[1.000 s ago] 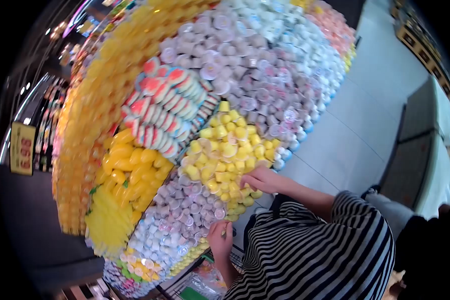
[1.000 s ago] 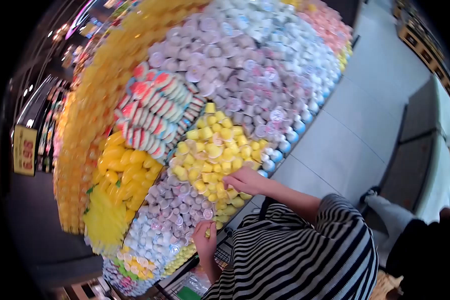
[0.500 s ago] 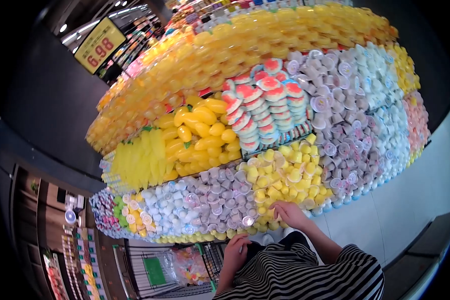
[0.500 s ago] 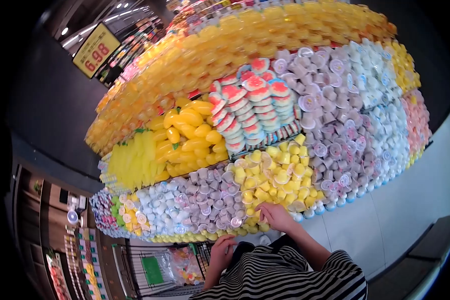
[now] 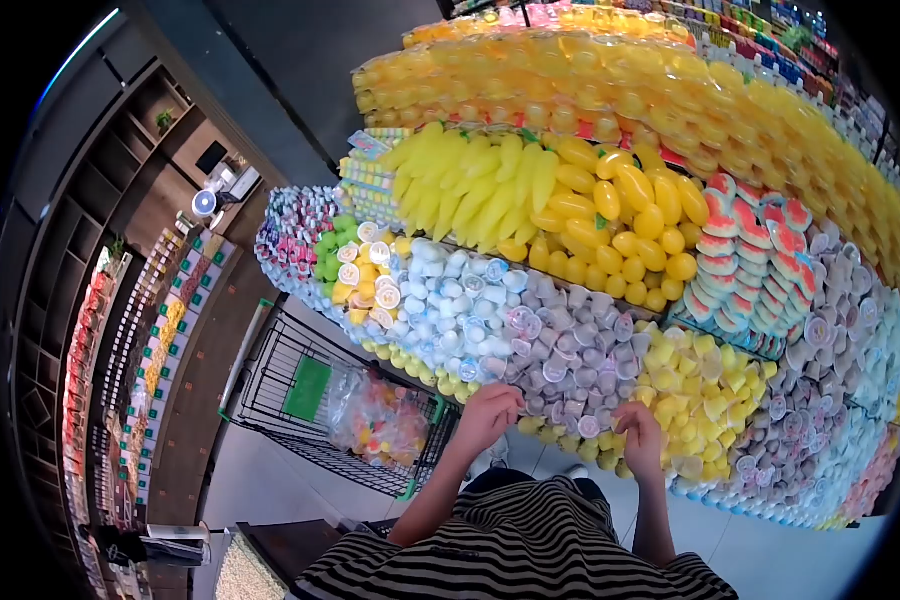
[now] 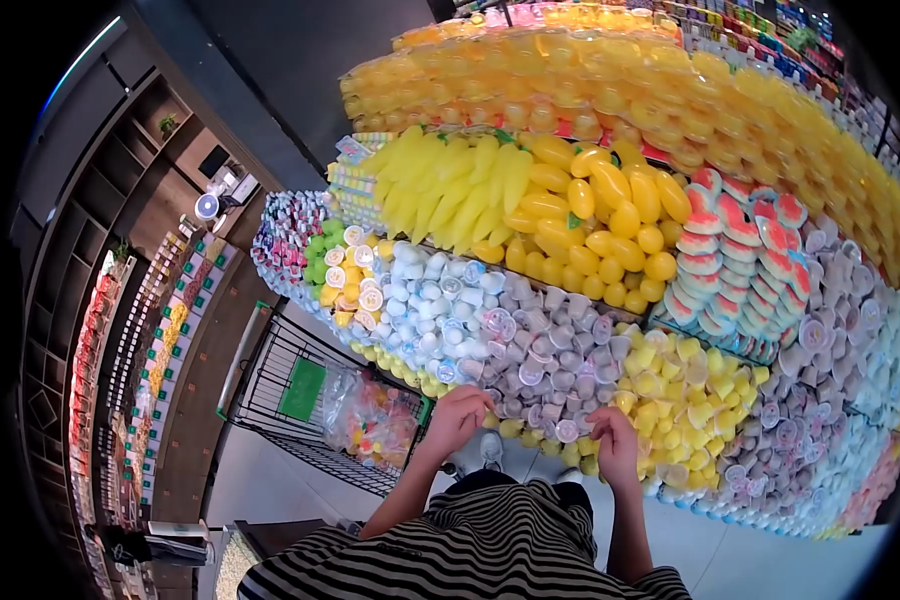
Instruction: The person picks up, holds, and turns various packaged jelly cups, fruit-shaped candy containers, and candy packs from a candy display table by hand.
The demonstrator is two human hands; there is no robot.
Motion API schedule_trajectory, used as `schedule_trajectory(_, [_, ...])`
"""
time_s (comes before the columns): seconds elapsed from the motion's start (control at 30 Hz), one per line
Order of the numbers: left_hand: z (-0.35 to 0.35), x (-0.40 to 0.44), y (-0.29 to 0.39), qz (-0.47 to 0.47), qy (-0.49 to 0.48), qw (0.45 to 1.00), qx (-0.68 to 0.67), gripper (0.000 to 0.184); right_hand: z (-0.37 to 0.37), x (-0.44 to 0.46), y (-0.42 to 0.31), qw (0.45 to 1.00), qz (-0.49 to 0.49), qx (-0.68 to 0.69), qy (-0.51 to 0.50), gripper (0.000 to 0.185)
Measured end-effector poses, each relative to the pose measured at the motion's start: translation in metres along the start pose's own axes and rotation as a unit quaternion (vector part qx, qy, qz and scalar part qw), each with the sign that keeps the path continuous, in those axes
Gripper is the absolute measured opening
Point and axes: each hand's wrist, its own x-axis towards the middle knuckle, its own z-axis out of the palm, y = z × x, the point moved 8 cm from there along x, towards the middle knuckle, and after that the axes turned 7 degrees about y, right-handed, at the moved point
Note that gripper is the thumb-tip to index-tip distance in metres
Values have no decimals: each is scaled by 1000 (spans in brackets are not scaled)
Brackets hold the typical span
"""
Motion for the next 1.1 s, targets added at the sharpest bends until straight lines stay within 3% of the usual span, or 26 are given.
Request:
schedule_trajectory(0.1, [-51, 30, -28, 59, 86, 992, 73, 12, 18, 9, -11, 998, 36, -41, -24, 41])
schedule_trajectory(0.17, [-106, 54, -76, 13, 152, 988, 10, 14, 23, 12, -11, 999, 38, -30, 24, 32])
schedule_trajectory(0.23, [-166, 102, -101, -17, 207, 978, 31, 13, 27, 13, -10, 997, 50, -34, 57, 28])
schedule_trajectory(0.27, [-193, 128, -102, -33, 198, 976, 89, 8, 29, 12, -8, 994, 64, -48, 72, 24])
schedule_trajectory(0.33, [-233, 182, -97, 46, 174, 928, 326, 6, 41, 9, -15, 991, 70, -76, 81, 23])
schedule_trajectory(0.43, [-286, 251, -154, 7, 154, 914, 376, 20, 62, 4, -22, 986, 81, -104, 102, 22])
schedule_trajectory(0.53, [-322, 314, -191, 58, 153, 912, 375, 35, 83, -4, -26, 983, 97, -97, 123, 24])
schedule_trajectory(0.77, [-319, 412, -267, 134, 43, 896, 421, 64, 105, -12, -38, 974, 113, -139, 136, 24])
schedule_trajectory(0.8, [-316, 418, -275, 102, 25, 907, 408, 67, 105, -11, -41, 974, 106, -139, 147, 24])
schedule_trajectory(0.9, [-307, 436, -291, 54, -20, 903, 425, 60, 104, -17, -52, 968, 98, -130, 190, 25])
schedule_trajectory(1.1, [-302, 437, -280, 101, 19, 904, 415, 39, 92, -47, -58, 955, 117, -153, 224, 23])
